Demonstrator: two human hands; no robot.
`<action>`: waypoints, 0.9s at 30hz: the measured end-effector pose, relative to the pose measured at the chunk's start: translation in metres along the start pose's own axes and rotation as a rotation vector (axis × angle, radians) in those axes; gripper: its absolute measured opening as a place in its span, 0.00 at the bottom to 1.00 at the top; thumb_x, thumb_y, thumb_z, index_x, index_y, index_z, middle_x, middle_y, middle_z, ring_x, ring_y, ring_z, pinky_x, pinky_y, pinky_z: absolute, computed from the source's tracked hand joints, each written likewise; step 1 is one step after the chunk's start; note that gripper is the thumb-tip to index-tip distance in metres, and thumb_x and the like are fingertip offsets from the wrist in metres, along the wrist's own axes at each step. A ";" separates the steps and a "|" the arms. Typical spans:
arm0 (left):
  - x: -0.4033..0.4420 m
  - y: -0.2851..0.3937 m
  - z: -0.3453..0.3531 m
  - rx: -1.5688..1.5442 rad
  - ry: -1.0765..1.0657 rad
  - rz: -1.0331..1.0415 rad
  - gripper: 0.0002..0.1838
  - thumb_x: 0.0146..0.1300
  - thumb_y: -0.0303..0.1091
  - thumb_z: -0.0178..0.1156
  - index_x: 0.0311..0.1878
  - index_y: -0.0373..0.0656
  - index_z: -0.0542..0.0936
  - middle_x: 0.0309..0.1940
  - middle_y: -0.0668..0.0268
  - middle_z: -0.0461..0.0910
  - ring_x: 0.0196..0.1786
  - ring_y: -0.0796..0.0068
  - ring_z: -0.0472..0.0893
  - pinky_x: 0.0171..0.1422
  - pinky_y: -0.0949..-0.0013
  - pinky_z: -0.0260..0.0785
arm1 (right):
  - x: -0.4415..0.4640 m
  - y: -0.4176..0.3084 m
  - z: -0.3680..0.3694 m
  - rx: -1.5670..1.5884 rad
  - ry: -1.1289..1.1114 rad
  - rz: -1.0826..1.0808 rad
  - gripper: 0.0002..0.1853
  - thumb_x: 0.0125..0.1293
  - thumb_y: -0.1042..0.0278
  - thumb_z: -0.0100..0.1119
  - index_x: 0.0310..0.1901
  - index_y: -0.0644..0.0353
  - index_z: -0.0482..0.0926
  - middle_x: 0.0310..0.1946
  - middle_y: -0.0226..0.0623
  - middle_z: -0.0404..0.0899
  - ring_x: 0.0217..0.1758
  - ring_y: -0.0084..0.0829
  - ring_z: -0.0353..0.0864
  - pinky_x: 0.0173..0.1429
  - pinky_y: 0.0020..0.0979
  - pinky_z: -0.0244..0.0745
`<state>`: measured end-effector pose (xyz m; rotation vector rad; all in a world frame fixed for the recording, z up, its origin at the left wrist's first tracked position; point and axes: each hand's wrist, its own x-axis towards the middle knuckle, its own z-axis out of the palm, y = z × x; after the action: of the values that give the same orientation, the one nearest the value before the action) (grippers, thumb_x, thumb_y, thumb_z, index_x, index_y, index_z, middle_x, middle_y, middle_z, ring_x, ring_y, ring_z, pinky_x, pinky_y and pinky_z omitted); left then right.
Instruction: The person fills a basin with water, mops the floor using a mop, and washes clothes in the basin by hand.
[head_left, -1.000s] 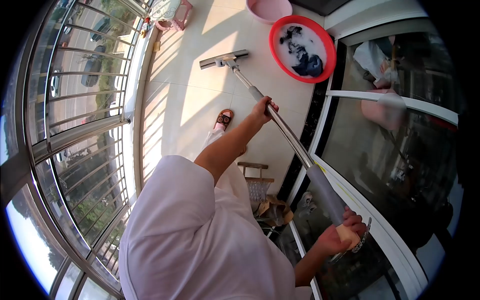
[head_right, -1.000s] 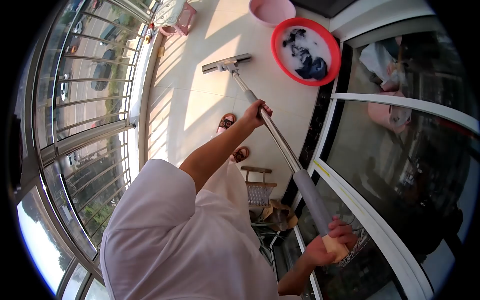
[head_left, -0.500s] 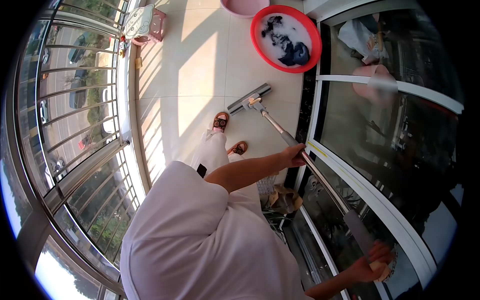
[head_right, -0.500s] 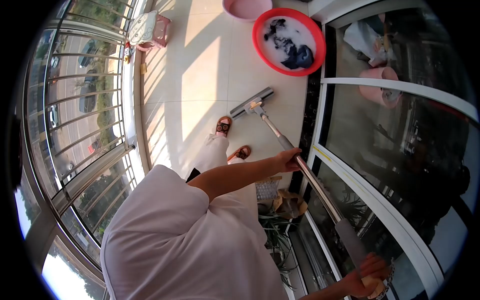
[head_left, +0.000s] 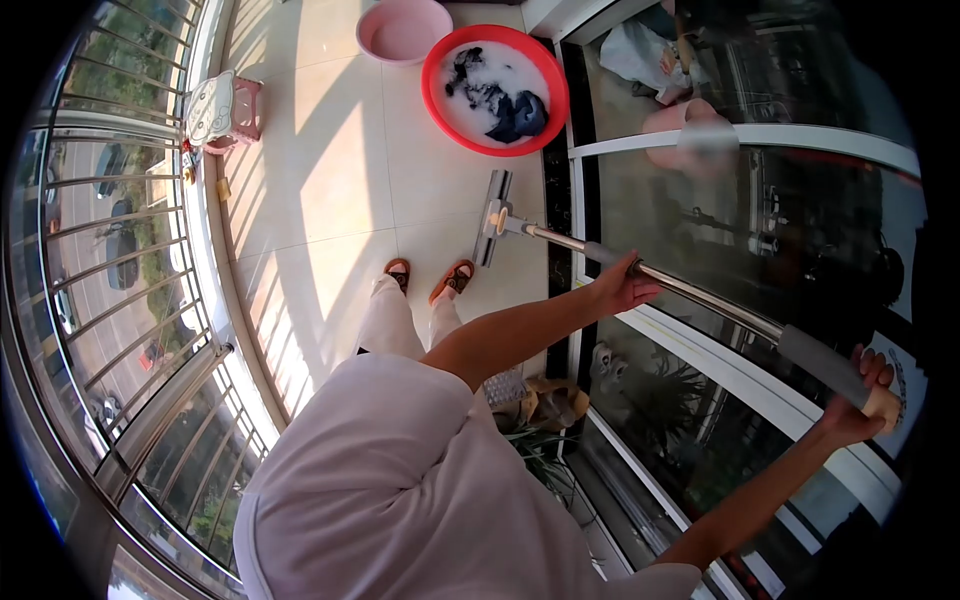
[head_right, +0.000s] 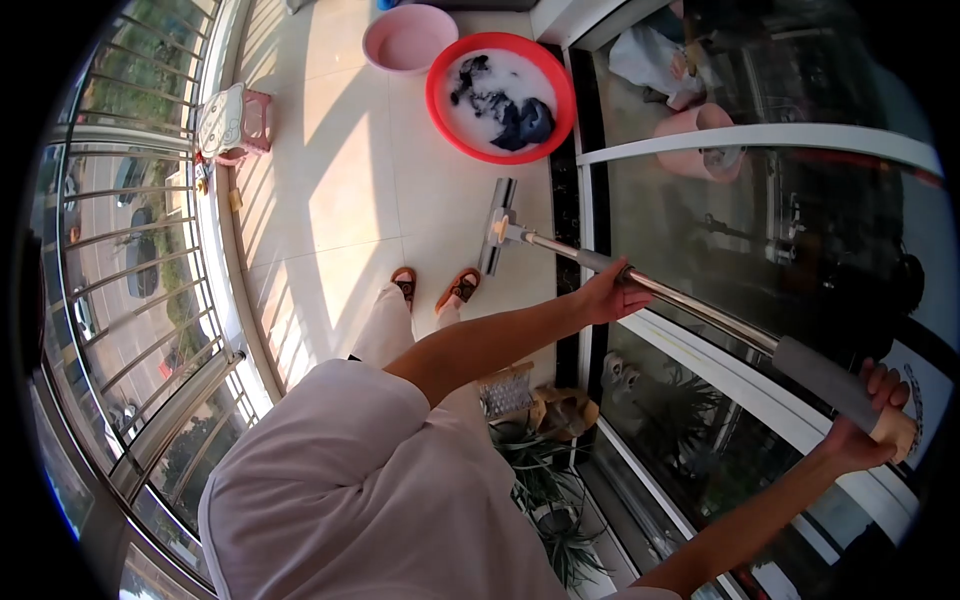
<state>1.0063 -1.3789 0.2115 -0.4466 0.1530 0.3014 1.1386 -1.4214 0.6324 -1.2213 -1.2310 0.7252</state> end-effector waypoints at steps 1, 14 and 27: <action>0.006 0.004 0.009 0.113 0.009 0.011 0.14 0.64 0.43 0.49 0.38 0.42 0.73 0.33 0.60 0.80 0.38 0.66 0.81 0.44 0.70 0.73 | 0.005 0.022 -0.001 0.031 0.067 0.046 0.23 0.51 0.49 0.62 0.36 0.56 0.63 0.29 0.31 0.61 0.38 0.29 0.63 0.65 0.40 0.51; -0.291 0.178 -0.122 0.892 0.954 0.592 0.16 0.63 0.36 0.51 0.48 0.34 0.69 0.31 0.57 0.80 0.32 0.67 0.82 0.37 0.72 0.73 | 0.110 0.238 -0.198 0.287 0.443 0.279 0.08 0.61 0.68 0.54 0.29 0.60 0.67 0.22 0.31 0.61 0.33 0.30 0.64 0.55 0.36 0.63; -0.519 0.107 -0.234 0.286 1.536 0.847 0.14 0.63 0.34 0.49 0.50 0.40 0.66 0.37 0.56 0.79 0.32 0.63 0.82 0.35 0.67 0.70 | -0.013 0.330 -0.197 -0.356 0.779 0.503 0.34 0.56 0.50 0.61 0.61 0.53 0.61 0.56 0.35 0.67 0.60 0.35 0.67 0.59 0.43 0.62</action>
<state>0.4639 -1.5225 0.0691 -0.2166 1.8939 0.6977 1.3845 -1.4066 0.3373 -1.9068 -0.4051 0.3071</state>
